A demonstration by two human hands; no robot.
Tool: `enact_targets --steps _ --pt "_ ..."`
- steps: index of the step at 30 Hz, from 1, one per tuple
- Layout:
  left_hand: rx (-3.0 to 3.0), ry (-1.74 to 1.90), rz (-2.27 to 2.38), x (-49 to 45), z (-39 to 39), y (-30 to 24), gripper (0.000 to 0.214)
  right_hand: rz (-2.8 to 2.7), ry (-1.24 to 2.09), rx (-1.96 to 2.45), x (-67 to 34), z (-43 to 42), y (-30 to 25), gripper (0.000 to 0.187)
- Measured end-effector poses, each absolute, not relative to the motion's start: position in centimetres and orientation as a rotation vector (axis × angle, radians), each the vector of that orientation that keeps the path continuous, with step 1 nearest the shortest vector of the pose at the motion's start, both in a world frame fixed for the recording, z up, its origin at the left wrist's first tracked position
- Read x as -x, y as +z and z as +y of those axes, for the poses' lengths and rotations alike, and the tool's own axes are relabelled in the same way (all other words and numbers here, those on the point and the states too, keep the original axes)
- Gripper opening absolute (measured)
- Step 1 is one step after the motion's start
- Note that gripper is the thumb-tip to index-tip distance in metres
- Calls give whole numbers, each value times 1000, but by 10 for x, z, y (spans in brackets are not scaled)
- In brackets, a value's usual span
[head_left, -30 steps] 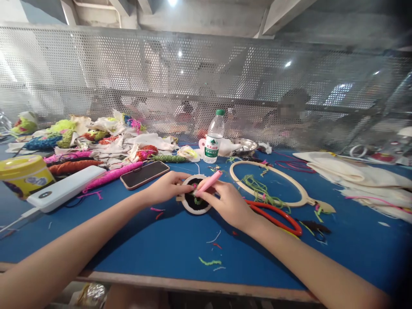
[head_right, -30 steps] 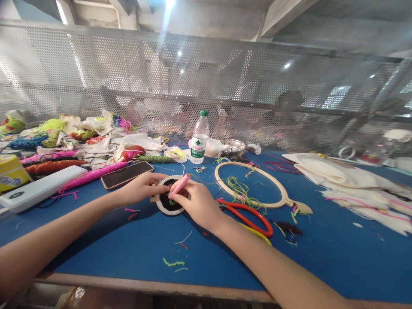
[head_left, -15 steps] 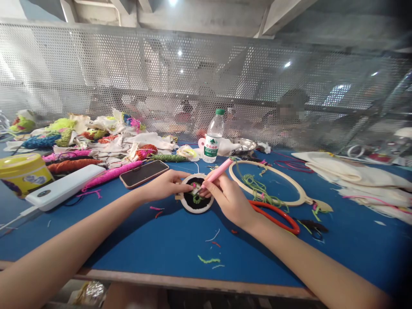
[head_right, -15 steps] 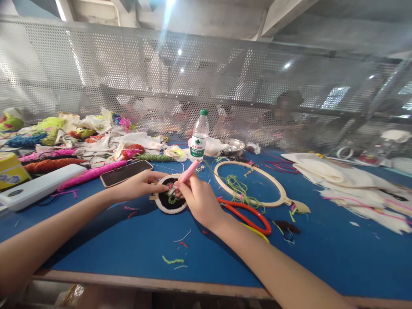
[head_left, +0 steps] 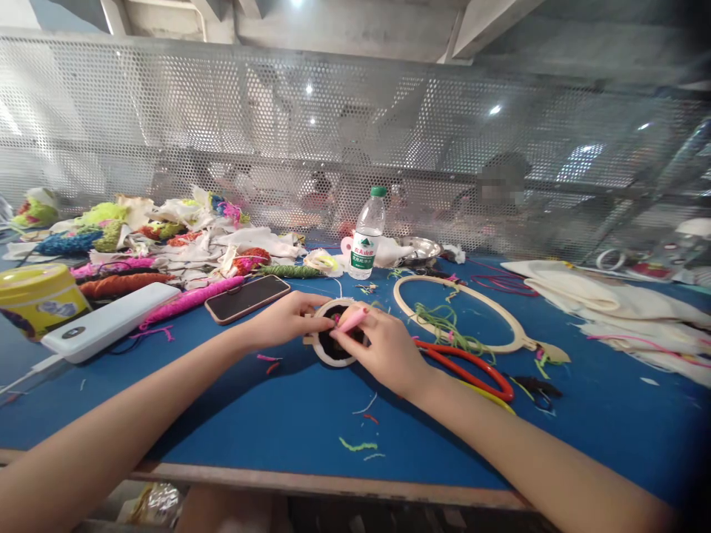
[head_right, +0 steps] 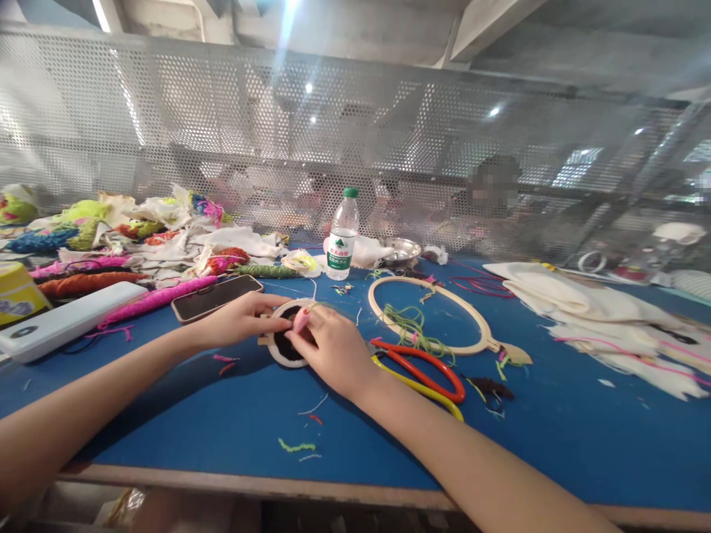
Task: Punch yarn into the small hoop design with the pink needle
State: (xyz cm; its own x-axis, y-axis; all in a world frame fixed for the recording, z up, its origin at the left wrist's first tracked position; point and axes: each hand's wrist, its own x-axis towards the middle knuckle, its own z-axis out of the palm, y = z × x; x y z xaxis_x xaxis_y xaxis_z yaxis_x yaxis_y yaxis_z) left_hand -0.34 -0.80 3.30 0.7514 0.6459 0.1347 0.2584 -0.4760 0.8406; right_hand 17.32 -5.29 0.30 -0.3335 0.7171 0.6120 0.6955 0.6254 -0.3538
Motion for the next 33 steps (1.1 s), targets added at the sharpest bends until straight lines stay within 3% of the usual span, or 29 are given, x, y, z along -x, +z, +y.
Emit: enact_targets --steps 6,22,29,33 --pt "-2064 516 741 7 -3 29 39 -1813 404 1124 -180 -51 3 15" --pt "-2107 526 694 3 -8 33 37 -2022 61 1192 -176 -58 11 26" --pt "-2103 525 701 7 -3 32 35 -2037 208 1135 -177 -55 6 13" --pt "-2107 528 736 13 3 30 34 -2002 308 1068 -180 -55 9 16"
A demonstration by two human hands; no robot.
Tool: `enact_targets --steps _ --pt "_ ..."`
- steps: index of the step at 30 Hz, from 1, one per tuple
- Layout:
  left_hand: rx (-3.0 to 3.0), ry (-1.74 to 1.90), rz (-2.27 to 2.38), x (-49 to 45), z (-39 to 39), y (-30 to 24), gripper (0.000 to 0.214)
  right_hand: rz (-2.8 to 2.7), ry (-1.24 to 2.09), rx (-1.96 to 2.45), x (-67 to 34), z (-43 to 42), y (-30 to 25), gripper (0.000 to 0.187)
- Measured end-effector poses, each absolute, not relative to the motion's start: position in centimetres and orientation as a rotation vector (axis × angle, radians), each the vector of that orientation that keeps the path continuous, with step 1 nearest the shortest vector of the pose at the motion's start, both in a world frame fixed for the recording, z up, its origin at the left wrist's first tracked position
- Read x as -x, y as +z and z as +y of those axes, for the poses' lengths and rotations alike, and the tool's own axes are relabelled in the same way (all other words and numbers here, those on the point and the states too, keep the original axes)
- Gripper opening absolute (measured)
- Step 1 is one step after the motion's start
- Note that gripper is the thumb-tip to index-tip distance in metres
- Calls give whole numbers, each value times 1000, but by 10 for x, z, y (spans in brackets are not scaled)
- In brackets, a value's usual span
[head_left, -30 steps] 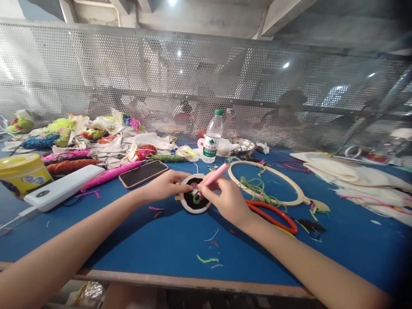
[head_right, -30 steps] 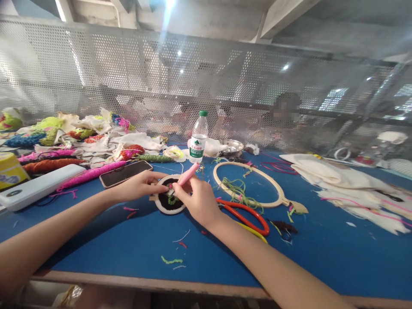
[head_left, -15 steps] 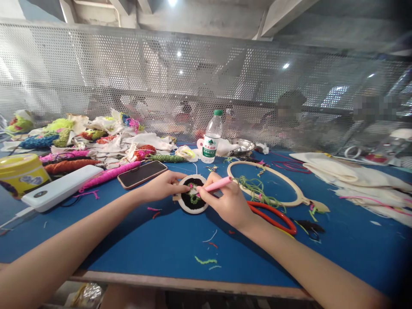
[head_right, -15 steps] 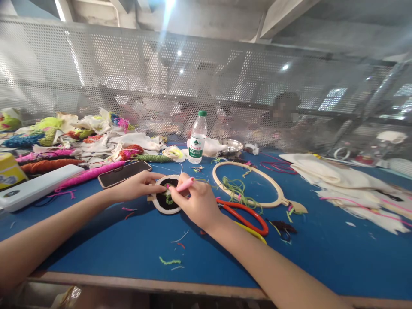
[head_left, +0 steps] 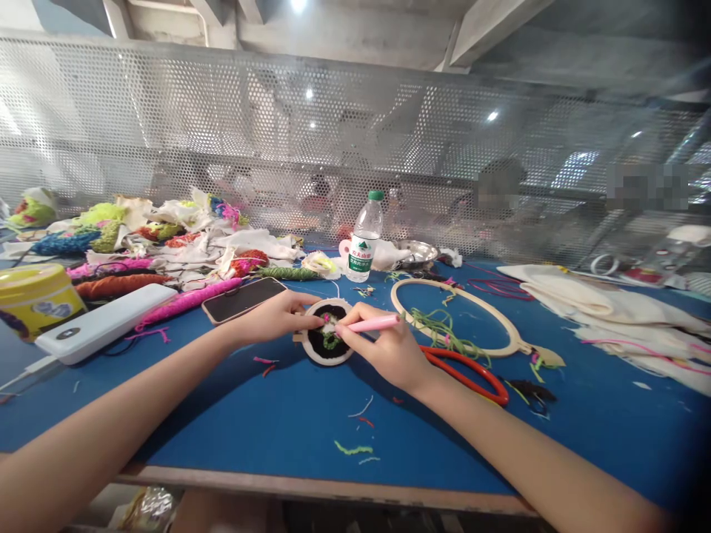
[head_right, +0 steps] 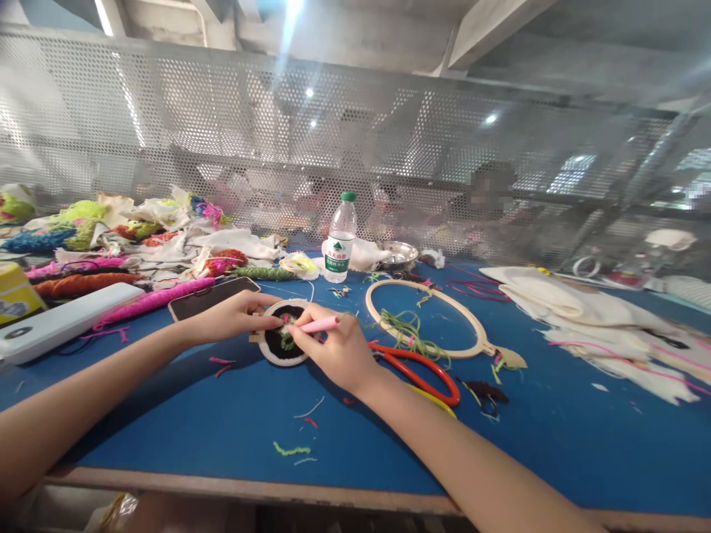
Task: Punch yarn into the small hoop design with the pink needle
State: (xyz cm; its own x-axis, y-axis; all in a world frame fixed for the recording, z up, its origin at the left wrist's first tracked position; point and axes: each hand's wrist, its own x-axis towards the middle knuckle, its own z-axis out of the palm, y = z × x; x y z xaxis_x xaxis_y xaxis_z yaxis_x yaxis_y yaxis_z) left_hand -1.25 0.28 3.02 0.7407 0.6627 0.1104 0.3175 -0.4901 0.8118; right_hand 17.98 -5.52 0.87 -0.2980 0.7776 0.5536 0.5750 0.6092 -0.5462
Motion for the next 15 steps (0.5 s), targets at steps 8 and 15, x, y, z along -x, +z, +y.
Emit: enact_targets --steps 8,15 --pt "-2130 518 756 12 3 32 34 -2006 279 1112 -184 -53 11 22" --pt "-2109 521 752 12 5 29 33 -1998 213 1040 -184 -55 13 30"
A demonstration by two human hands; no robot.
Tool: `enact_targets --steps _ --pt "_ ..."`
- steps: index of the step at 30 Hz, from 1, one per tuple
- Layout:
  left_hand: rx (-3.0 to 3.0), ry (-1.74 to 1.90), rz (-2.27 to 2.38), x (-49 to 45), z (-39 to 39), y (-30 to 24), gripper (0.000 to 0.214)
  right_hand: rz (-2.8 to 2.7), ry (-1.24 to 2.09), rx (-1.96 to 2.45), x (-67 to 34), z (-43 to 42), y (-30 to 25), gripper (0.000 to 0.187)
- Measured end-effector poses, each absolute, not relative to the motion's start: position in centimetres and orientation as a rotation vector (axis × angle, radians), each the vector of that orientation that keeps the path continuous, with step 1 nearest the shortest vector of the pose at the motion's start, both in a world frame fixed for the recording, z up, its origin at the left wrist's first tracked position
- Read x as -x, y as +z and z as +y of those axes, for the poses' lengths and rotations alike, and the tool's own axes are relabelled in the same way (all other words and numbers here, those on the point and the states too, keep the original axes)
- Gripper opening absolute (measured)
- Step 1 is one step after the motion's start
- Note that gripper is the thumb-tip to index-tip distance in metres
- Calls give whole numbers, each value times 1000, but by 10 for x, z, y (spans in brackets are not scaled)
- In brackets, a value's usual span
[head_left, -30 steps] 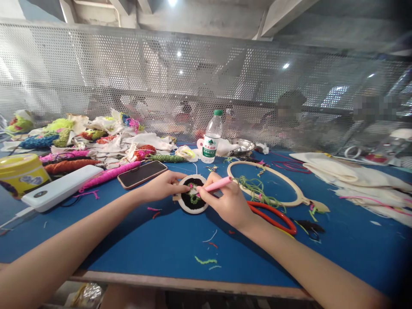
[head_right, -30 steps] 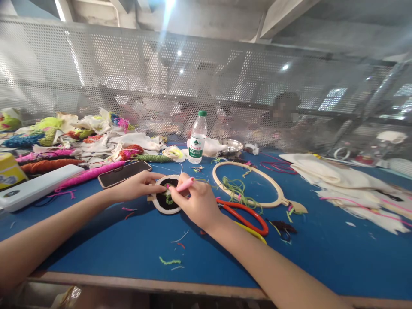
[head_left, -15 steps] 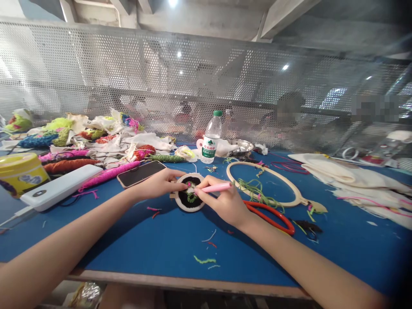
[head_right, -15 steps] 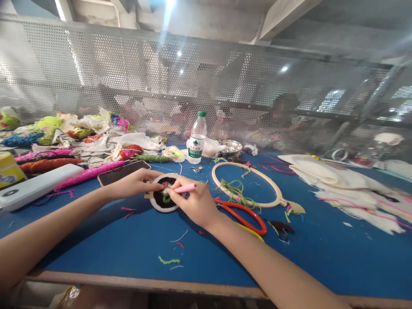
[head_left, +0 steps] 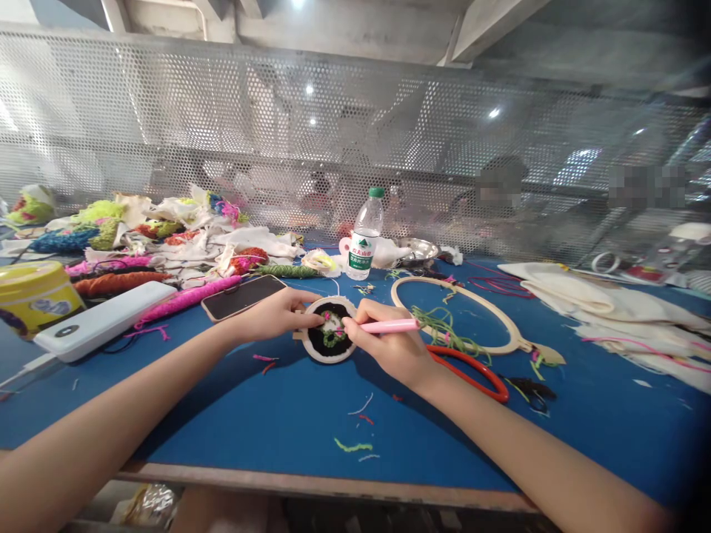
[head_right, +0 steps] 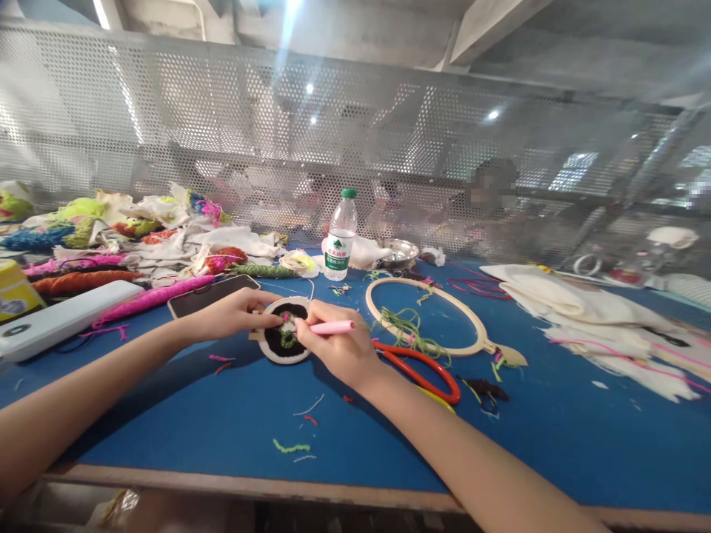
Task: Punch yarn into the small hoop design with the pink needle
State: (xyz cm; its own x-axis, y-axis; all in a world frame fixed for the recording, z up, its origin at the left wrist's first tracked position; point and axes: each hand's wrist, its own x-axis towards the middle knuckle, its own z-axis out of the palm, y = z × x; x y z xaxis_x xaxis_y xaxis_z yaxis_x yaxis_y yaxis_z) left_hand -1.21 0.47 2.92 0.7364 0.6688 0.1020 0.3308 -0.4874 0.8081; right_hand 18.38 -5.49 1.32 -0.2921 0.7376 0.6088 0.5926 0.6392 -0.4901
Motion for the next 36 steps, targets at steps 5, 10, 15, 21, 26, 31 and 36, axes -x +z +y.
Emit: enact_targets --steps 5,10,15,21,26,31,36 --pt "-2096 504 758 13 7 26 34 -2000 123 1015 -185 -55 12 32" --pt "-2120 499 778 14 9 25 34 -2023 116 1025 -187 -55 11 31" --pt "-2143 494 748 13 3 31 32 -2074 112 992 -186 -58 14 28" --pt "-2184 516 716 10 -3 35 36 -2213 128 1033 -179 -51 7 20" --pt "-2142 502 730 11 0 34 32 -2099 201 1186 -181 -50 10 27" --pt "-2132 494 754 12 2 32 33 -2115 184 1160 -186 -53 14 26" --pt "-2137 492 779 13 4 31 32 -2115 202 1096 -187 -56 14 25"
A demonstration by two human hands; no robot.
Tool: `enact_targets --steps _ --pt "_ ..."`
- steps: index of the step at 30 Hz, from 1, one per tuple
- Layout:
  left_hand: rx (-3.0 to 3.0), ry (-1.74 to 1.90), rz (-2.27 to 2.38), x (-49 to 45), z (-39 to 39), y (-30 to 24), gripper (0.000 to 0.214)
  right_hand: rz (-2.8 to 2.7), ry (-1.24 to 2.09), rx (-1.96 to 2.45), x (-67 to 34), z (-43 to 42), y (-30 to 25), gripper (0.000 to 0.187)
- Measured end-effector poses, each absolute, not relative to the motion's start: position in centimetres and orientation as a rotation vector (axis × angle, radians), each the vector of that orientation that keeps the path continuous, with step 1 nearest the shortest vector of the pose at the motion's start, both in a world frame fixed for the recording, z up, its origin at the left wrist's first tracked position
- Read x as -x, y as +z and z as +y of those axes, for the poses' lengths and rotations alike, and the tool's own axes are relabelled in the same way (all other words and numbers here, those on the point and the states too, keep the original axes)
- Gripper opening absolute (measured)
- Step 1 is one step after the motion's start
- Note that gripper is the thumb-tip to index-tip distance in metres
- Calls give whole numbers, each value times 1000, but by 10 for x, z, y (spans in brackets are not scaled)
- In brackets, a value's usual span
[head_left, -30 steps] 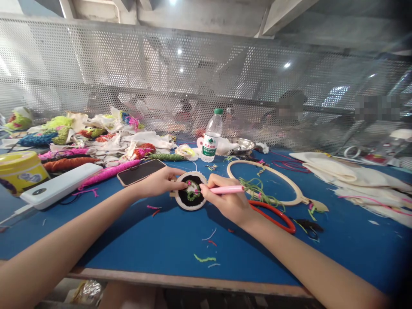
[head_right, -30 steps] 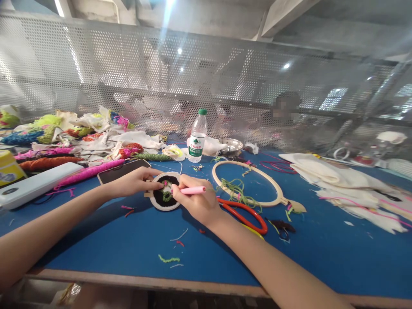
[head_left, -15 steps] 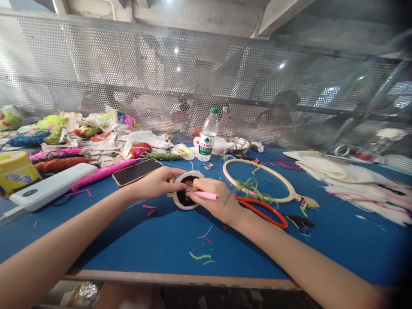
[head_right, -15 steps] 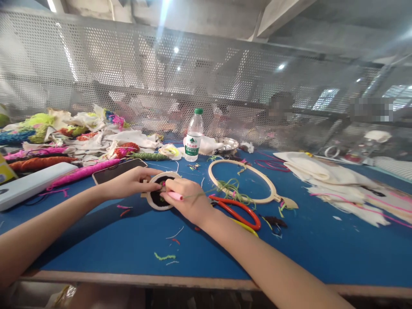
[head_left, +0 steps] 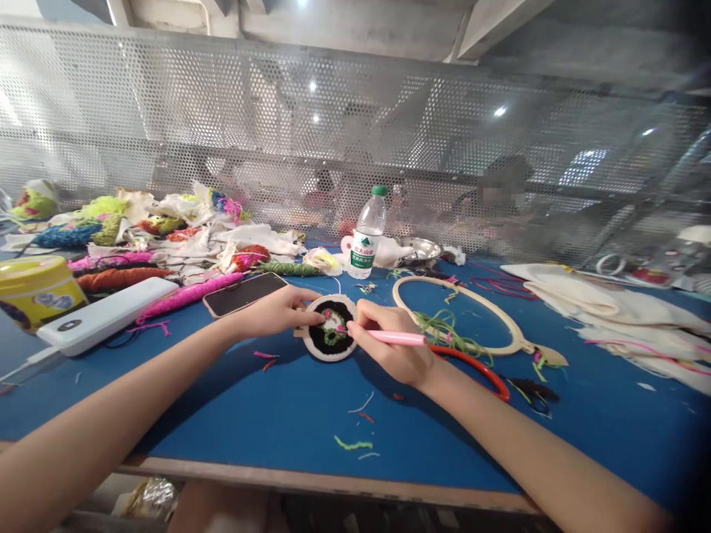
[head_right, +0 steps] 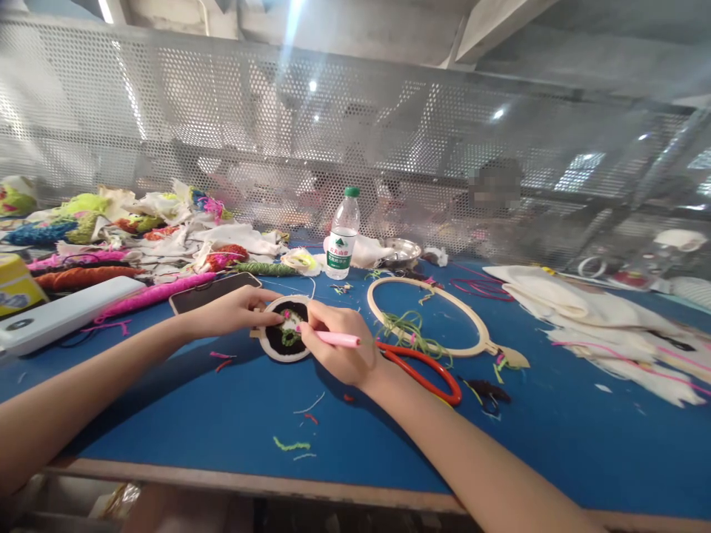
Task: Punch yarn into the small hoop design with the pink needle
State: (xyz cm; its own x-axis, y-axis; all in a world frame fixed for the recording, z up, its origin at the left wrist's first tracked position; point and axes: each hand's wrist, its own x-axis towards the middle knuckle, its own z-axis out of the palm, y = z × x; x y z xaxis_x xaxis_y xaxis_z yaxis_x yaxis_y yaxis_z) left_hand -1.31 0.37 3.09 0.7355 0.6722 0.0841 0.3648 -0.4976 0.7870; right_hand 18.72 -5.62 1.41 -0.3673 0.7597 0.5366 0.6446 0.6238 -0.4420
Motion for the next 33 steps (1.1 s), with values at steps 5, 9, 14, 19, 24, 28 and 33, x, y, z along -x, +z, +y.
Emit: enact_targets --steps 5,9,14,19,24,28,33 --pt "-2116 488 805 13 5 31 30 -2087 196 1113 -188 -59 16 26" --pt "-2120 480 834 13 4 31 30 -2094 212 1105 -188 -58 16 25" --pt "-2139 479 828 12 4 31 31 -2105 195 1097 -189 -58 15 26" --pt "-2181 485 827 12 1 35 34 -2158 239 1112 -188 -55 14 26" --pt "-2205 493 733 12 -1 37 34 -2216 262 1086 -187 -51 12 25" --pt "-2154 500 668 10 -1 35 33 -2366 181 1030 -186 -45 7 19" --pt "-2151 507 669 10 0 34 28 -2320 176 1050 -185 -43 4 20"
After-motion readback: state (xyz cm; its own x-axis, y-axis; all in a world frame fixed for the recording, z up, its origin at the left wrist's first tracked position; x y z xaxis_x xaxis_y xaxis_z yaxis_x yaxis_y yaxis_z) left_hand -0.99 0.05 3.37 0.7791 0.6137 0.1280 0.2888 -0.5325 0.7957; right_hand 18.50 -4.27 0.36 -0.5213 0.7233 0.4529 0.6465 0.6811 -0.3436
